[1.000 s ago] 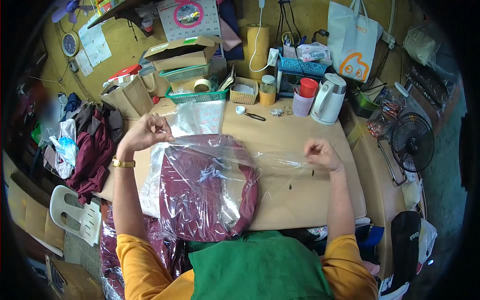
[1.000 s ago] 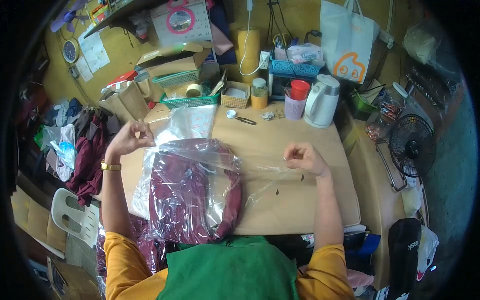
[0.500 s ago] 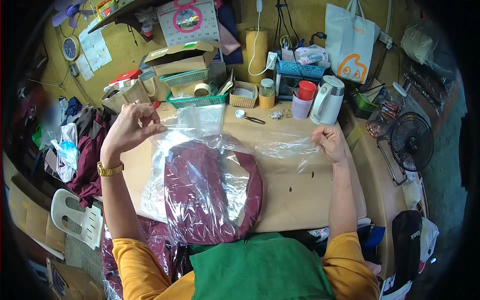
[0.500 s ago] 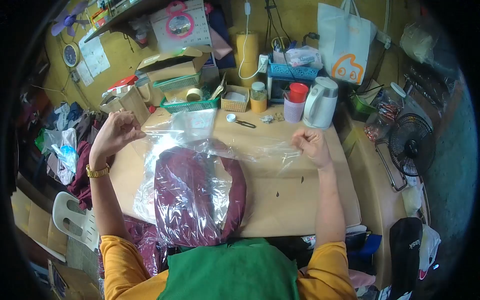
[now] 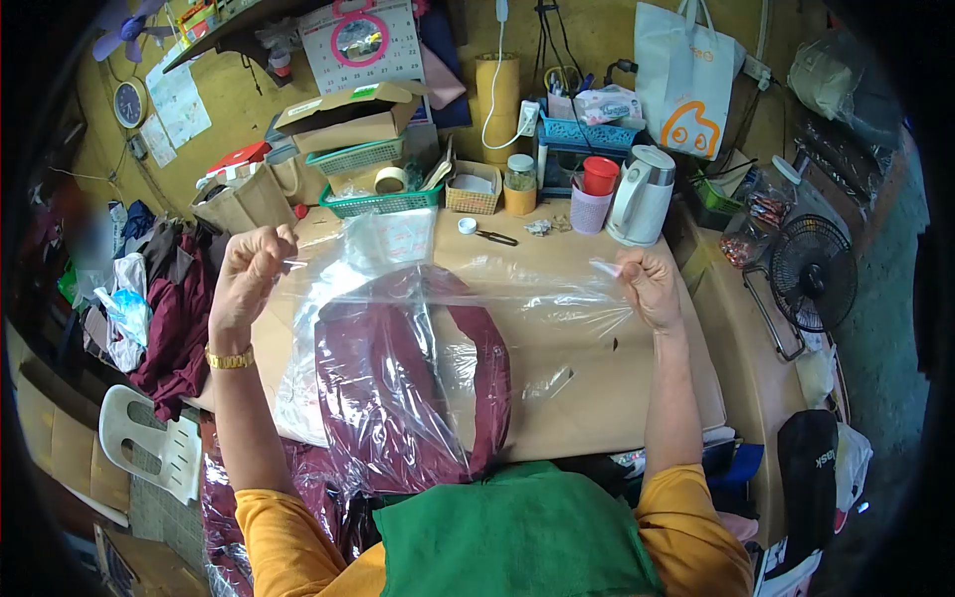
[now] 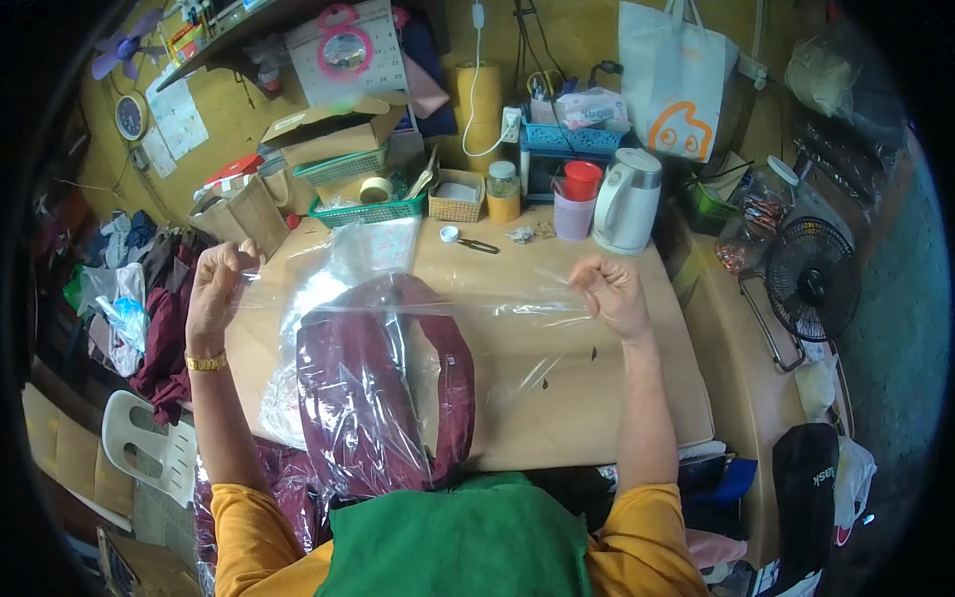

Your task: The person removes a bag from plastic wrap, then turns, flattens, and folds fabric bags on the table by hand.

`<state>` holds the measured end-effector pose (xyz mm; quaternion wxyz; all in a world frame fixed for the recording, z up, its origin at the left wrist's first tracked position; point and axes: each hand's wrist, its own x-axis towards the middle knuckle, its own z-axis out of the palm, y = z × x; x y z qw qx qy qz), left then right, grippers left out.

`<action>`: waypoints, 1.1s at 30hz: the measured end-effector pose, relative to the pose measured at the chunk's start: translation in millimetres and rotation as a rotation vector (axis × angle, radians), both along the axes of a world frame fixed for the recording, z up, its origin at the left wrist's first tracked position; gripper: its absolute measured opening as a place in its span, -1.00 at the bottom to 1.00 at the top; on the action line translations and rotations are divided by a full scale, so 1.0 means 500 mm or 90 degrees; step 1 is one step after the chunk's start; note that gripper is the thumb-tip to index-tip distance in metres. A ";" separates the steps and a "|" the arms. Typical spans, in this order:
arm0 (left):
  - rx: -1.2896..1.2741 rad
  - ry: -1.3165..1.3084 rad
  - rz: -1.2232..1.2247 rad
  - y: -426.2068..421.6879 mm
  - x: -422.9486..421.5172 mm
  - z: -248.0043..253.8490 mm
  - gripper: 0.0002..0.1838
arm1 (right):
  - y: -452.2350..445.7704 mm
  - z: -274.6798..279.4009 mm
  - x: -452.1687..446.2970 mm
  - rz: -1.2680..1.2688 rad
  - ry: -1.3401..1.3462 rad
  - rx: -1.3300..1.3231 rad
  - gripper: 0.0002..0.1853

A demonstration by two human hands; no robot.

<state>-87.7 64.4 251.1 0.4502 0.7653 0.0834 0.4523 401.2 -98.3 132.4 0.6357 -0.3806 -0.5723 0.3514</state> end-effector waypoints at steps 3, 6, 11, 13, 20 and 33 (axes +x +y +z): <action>0.083 0.092 0.036 -0.003 -0.017 0.013 -0.44 | 0.006 0.000 -0.002 0.048 -0.009 0.133 -0.75; 0.047 0.144 0.043 0.001 -0.041 0.023 -0.48 | -0.012 0.029 0.012 0.049 -0.142 0.222 -0.68; -0.074 -0.192 -0.059 -0.074 0.055 -0.015 -0.71 | -0.020 0.026 -0.072 0.077 0.200 0.246 -0.78; -0.254 -0.321 -0.407 -0.078 0.089 -0.028 -0.71 | -0.006 0.000 -0.086 0.092 0.433 0.225 -0.82; -0.099 0.151 0.119 -0.224 0.326 -0.142 -0.42 | -0.012 0.004 -0.311 -0.027 0.015 0.019 -0.77; 0.245 0.249 0.219 -0.252 0.318 -0.240 -0.78 | -0.010 -0.006 -0.301 -0.481 -0.258 0.129 -0.86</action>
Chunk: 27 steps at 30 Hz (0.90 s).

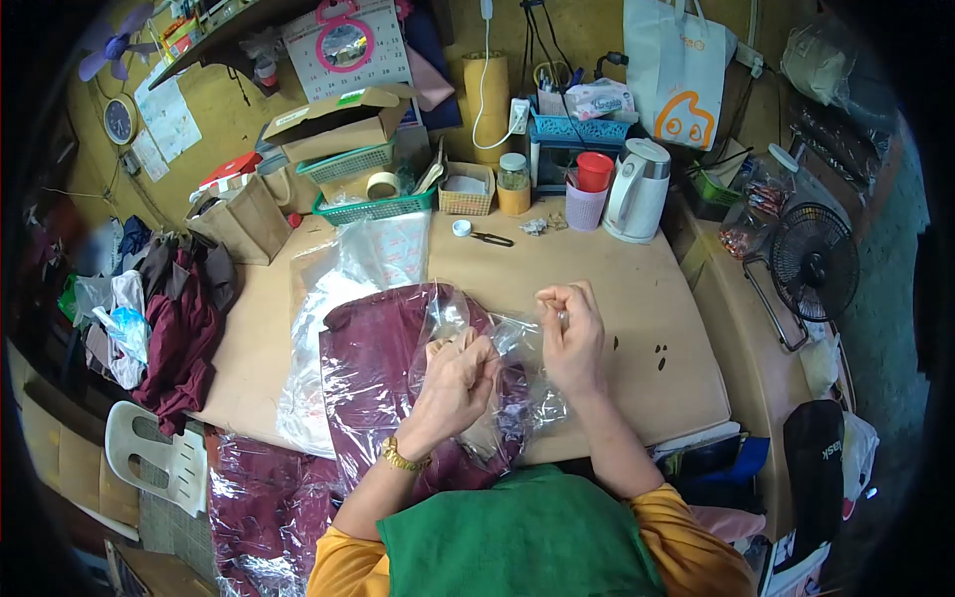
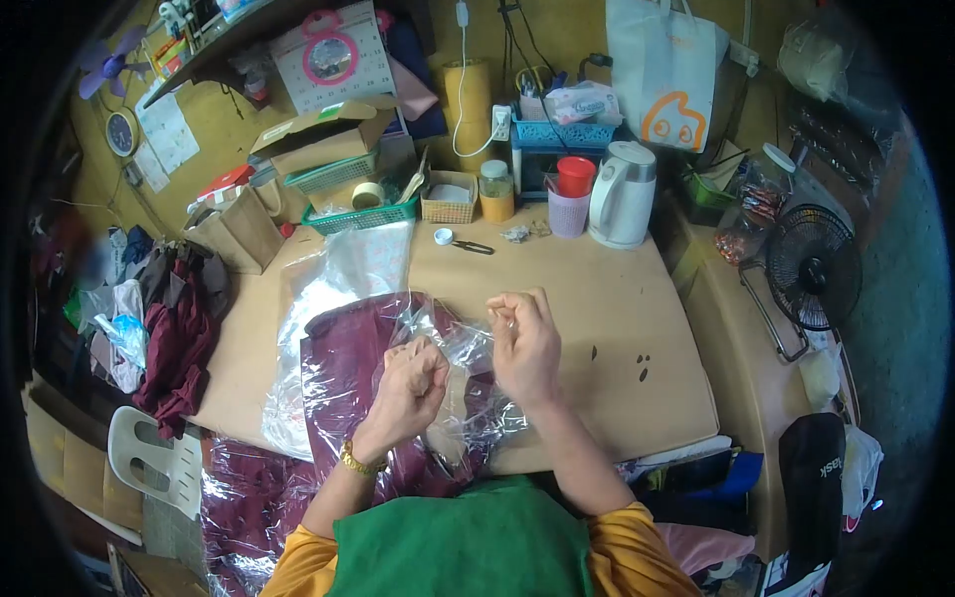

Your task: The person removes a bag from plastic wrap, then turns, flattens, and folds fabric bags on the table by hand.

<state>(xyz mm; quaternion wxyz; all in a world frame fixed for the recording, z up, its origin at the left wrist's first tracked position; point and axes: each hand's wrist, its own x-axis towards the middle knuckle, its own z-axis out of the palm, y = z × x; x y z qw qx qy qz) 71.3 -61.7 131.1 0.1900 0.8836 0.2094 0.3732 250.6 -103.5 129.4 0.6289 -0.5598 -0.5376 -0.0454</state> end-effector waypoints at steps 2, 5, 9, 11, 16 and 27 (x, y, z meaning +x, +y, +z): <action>-0.007 -0.012 0.020 -0.003 0.006 -0.004 -0.78 | -0.011 0.008 -0.034 -0.014 -0.033 0.085 -0.79; 0.028 0.063 -0.041 -0.015 0.000 0.012 -0.82 | -0.030 0.007 -0.049 0.113 -0.187 -0.116 -0.83; 0.217 0.232 0.161 -0.035 -0.008 -0.006 -0.64 | -0.006 -0.006 -0.022 0.147 -0.146 -0.258 -0.78; 0.227 0.185 0.205 -0.031 0.006 -0.031 -0.65 | -0.008 0.000 -0.023 0.191 -0.095 -0.370 -0.57; 0.240 0.015 0.203 -0.002 0.014 -0.057 -0.74 | 0.023 -0.063 -0.008 0.406 -0.010 -0.370 -0.23; 0.097 -0.013 0.162 -0.031 0.008 -0.086 -0.85 | 0.029 -0.065 0.054 0.397 0.263 -0.426 -0.27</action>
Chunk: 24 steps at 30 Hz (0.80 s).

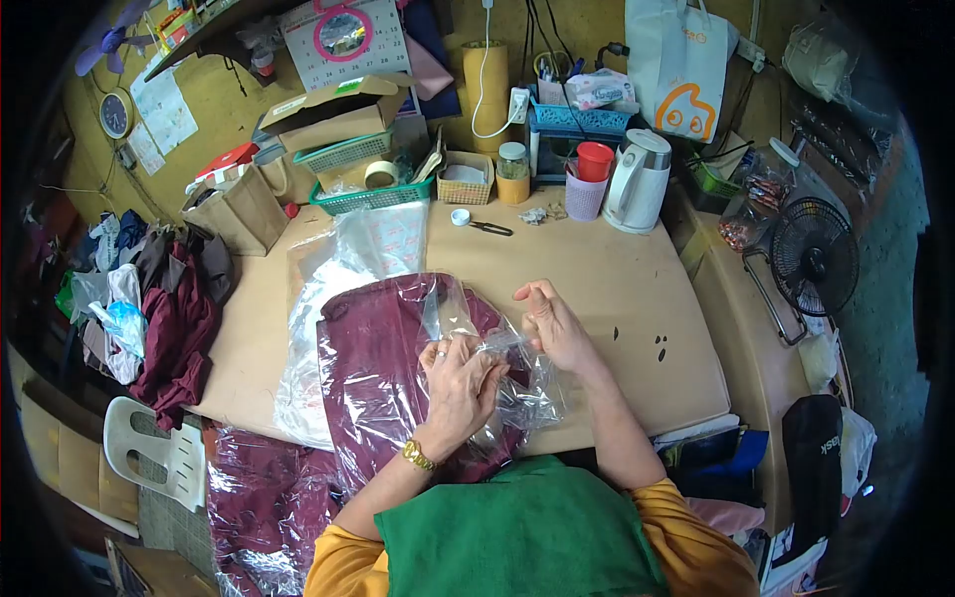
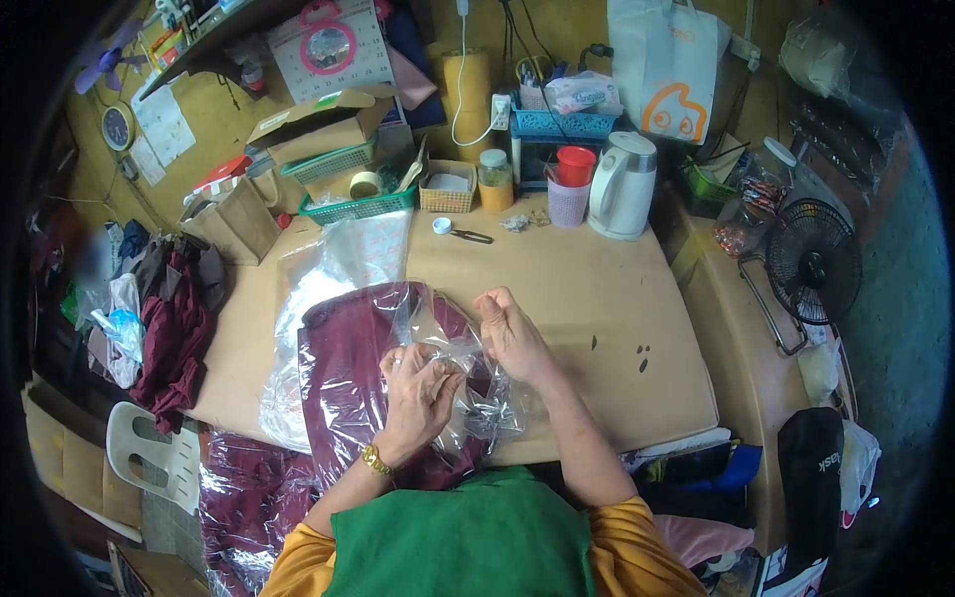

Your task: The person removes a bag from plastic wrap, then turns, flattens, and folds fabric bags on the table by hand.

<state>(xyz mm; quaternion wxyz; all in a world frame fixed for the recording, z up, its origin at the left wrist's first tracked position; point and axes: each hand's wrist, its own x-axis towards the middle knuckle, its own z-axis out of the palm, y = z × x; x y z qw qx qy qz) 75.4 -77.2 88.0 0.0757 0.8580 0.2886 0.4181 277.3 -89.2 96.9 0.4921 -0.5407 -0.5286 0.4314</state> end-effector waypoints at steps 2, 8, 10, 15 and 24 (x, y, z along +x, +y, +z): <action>0.050 0.024 0.045 0.001 0.007 -0.001 -0.84 | 0.006 -0.026 -0.020 0.014 -0.052 0.044 -0.26; 0.117 -0.050 0.021 0.023 0.019 0.004 -0.80 | -0.006 -0.001 -0.061 0.100 -0.173 0.082 -0.04; 0.114 -0.052 0.010 0.028 0.017 0.008 -0.80 | -0.007 -0.001 -0.059 0.111 -0.183 0.097 0.00; 0.089 -0.064 -0.001 0.017 0.017 0.008 -0.83 | -0.012 0.029 -0.043 0.044 -0.064 -0.015 -0.36; -0.174 0.033 -0.148 0.000 -0.044 0.002 -0.86 | -0.025 0.015 0.017 -0.135 0.414 0.198 -0.72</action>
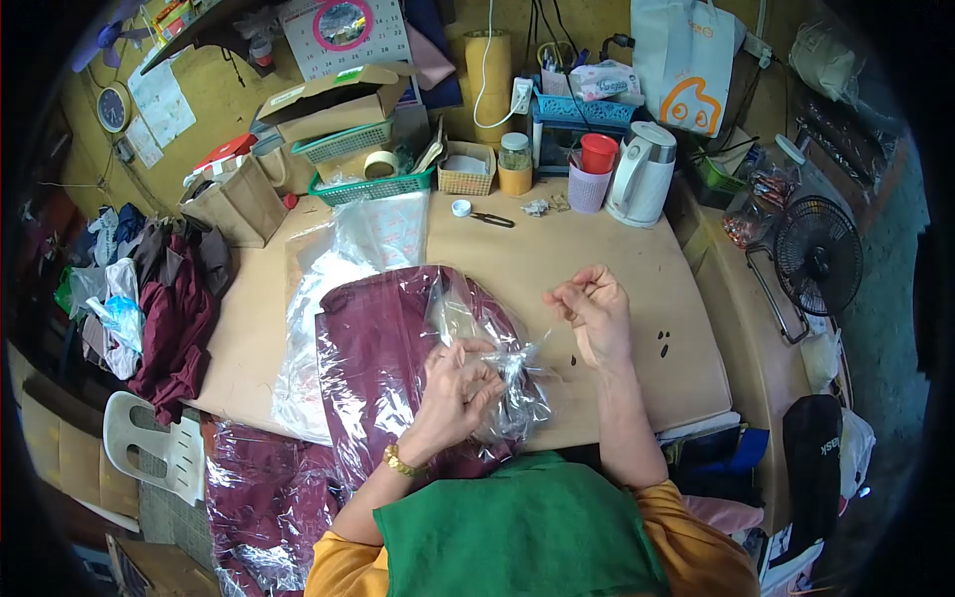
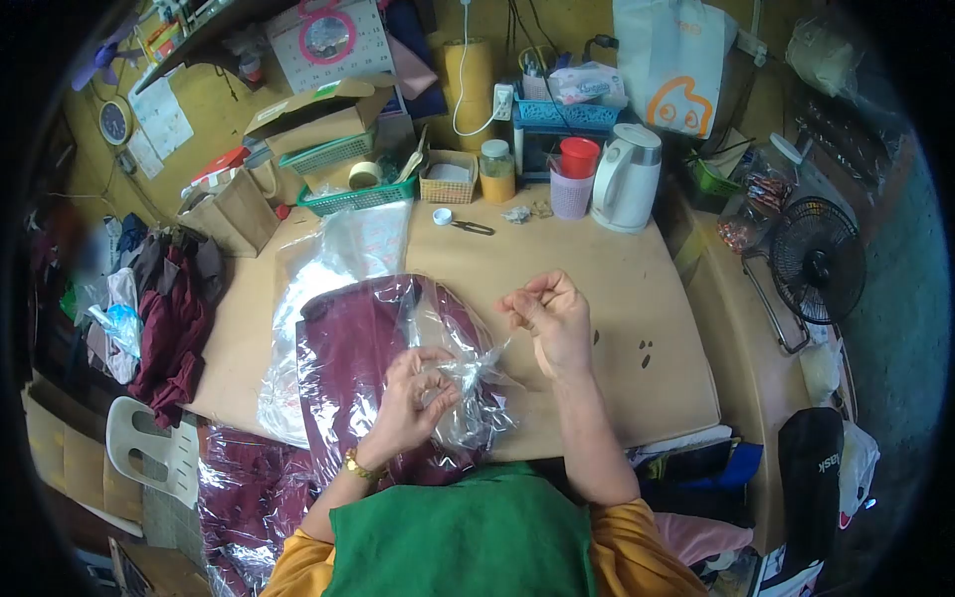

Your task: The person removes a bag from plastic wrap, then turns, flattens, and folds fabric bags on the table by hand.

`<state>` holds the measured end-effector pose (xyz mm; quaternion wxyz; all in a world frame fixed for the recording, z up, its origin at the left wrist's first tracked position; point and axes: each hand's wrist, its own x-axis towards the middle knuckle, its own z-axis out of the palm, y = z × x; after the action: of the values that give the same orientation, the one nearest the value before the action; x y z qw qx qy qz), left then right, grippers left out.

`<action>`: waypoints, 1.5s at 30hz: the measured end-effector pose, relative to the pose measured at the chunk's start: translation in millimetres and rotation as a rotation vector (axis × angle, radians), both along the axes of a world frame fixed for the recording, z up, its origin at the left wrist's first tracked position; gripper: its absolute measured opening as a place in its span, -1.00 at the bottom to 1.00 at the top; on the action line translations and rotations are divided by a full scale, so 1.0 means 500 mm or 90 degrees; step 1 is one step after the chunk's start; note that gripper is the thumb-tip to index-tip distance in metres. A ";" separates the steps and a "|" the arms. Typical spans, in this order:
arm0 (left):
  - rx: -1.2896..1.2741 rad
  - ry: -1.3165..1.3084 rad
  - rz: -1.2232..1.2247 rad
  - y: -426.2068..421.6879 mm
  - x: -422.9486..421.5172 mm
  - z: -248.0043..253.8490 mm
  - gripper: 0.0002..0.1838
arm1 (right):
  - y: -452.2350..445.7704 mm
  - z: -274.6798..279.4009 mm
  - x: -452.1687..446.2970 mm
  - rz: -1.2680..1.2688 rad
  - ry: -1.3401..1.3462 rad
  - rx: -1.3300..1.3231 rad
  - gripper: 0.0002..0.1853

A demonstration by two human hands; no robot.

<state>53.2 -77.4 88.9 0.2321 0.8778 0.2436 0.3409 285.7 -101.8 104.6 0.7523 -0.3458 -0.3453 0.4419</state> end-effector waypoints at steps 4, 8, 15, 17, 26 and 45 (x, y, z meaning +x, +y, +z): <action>-0.309 -0.105 -0.020 0.013 -0.007 -0.012 -0.89 | -0.044 0.018 -0.066 -0.069 -0.481 0.188 -0.86; -0.268 -0.140 0.014 0.018 -0.010 -0.004 -0.88 | -0.035 0.021 -0.037 0.068 -0.290 -0.115 -0.64; -0.038 -0.113 0.061 0.011 -0.008 0.014 -0.83 | -0.005 -0.028 -0.007 0.336 -0.348 -0.158 -0.43; -0.017 -0.103 0.068 0.010 -0.008 0.021 -0.83 | 0.012 -0.064 -0.004 0.358 -0.333 -0.106 -0.55; 0.033 -0.063 0.098 -0.005 -0.007 0.033 -0.85 | -0.008 -0.021 0.004 0.162 -0.472 -0.180 -0.95; 0.071 -0.163 0.204 0.011 -0.005 0.046 -0.90 | -0.025 -0.032 -0.035 -0.023 -0.393 -0.126 -0.88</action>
<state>50.9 -71.9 111.7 0.1547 0.7889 0.3295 0.4951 268.4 -114.1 88.5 0.5825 -0.5409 -0.5064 0.3342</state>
